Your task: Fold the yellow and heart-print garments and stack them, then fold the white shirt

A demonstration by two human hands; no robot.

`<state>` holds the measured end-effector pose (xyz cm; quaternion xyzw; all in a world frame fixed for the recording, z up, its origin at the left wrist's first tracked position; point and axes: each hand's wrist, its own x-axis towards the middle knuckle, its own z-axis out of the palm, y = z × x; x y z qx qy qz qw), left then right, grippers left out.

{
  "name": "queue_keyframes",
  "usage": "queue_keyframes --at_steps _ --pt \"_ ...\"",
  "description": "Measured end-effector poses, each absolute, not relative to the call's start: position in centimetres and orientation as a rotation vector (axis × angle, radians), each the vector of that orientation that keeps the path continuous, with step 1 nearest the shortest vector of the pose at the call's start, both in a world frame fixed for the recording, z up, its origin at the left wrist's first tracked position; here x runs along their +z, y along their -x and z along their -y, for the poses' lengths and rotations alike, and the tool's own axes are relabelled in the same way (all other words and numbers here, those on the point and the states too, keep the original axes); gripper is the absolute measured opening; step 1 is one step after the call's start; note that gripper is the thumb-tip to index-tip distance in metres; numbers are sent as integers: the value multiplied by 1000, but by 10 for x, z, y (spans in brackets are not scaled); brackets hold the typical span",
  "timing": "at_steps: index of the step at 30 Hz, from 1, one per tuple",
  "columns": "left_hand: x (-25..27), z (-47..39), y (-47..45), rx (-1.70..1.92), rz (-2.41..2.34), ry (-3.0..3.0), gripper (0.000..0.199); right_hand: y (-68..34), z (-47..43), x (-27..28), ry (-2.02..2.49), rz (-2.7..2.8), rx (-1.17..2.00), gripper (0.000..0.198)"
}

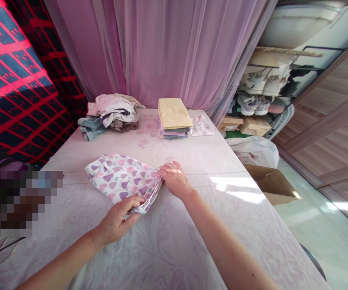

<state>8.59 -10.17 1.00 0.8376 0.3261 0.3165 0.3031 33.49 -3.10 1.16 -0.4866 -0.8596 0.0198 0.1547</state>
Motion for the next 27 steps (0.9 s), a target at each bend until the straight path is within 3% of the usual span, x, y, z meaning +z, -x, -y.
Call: queue_keyframes --at_steps 7,15,19,23,27 --pt "15 108 -95 843 -816 -2098 17 -361 30 27 1395 2408 92 25" --pt "19 112 -89 1023 -1019 -1590 10 -353 1 50 1310 1851 939 32" --pt "24 101 -66 1122 -1172 -1361 41 -308 -29 55 1240 1691 1290 20" --pt "29 86 -38 1209 -1332 -1292 61 -261 -54 51 1275 1766 1250 10" --pt "29 71 -14 1217 -1420 -1180 69 -225 -70 43 1423 1994 954 15"
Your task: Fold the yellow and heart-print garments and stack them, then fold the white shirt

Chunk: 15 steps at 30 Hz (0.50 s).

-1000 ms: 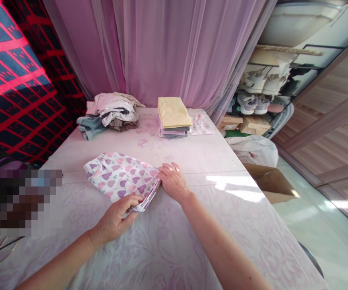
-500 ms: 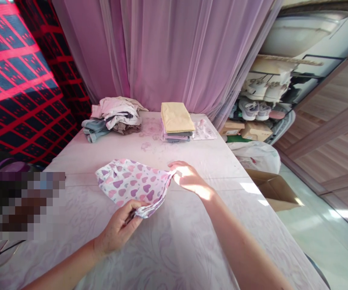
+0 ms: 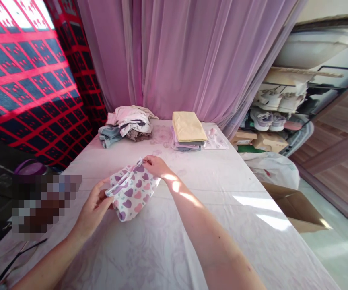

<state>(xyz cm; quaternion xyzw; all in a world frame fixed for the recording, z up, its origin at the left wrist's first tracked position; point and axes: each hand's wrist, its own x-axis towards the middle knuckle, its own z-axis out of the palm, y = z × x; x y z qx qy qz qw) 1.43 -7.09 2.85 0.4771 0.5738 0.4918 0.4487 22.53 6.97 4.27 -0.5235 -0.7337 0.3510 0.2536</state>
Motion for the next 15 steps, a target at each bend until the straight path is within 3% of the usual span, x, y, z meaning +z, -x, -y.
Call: queue_keyframes --at_steps 3,15 --pt "26 59 -2 1182 -1480 -1128 67 -207 -77 35 1513 2081 769 17" --pt "11 33 22 1109 -1653 -996 57 -184 -78 12 1738 2091 518 26"
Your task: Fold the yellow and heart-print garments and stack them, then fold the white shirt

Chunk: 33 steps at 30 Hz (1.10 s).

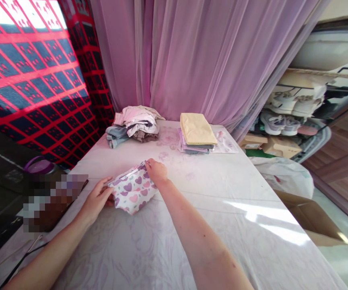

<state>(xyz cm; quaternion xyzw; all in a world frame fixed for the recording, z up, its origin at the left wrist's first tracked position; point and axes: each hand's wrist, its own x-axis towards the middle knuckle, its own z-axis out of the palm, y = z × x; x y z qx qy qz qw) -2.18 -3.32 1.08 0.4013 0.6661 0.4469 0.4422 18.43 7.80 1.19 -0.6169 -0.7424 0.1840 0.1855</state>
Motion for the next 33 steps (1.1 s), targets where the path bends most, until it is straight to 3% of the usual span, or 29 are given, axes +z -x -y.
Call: queue_keyframes --at_steps 11,16,19,22,26,33 --pt "20 33 16 1145 -1658 -925 54 -187 -21 13 1357 2135 240 33" --pt "9 28 20 1154 -1706 -996 53 -168 7 -5 1395 2329 202 60" --pt "6 31 22 1217 -1832 -1221 50 -162 9 -8 1491 2400 248 70" --pt "13 39 12 1253 -1823 -1824 43 -161 8 -6 1541 2425 280 70" --pt "18 47 -9 800 -1582 -2427 43 -163 8 -4 1560 2452 305 71" --pt "-3 48 6 202 -1791 -2412 65 -179 2 0 1471 2545 308 65"
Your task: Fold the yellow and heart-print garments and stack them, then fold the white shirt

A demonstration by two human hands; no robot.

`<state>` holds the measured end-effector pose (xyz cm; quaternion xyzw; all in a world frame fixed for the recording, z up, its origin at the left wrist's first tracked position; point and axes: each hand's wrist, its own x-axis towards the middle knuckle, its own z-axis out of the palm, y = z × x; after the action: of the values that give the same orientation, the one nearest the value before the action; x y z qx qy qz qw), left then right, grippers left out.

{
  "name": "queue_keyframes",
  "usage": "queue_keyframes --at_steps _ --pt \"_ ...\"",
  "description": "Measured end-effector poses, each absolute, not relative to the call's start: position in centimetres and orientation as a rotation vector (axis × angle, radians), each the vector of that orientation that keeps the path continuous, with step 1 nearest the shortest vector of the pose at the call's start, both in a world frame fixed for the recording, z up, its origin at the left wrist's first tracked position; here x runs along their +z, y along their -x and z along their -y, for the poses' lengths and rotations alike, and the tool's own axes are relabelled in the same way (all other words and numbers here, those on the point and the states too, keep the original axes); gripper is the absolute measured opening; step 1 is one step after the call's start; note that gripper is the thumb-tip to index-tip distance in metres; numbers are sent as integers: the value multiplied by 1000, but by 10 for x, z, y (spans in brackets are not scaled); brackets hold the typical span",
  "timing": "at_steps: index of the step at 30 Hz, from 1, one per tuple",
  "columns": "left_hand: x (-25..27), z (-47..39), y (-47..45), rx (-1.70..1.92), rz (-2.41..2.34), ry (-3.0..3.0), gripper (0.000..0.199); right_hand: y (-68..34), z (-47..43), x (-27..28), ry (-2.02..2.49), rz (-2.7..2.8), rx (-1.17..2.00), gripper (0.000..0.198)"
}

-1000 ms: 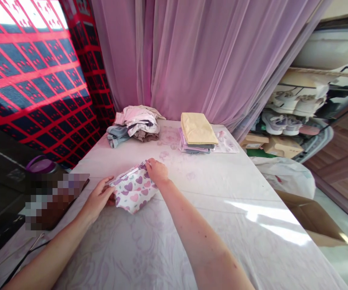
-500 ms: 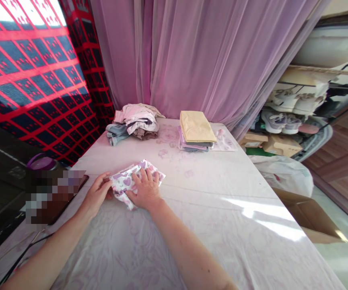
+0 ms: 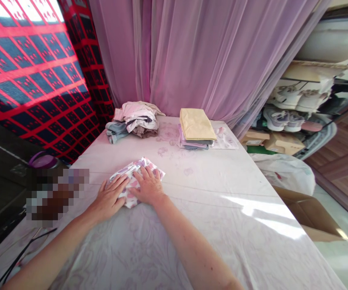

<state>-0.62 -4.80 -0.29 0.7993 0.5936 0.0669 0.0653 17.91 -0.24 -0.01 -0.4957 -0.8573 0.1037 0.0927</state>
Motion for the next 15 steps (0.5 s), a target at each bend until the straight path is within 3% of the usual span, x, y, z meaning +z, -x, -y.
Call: queue_keyframes --at_steps 8,15 --pt "1 44 13 80 -1880 -2355 67 -216 -22 -5 1613 2549 335 63" --pt "21 74 -8 599 -1861 -2621 39 -221 -23 -12 1584 2417 293 56"
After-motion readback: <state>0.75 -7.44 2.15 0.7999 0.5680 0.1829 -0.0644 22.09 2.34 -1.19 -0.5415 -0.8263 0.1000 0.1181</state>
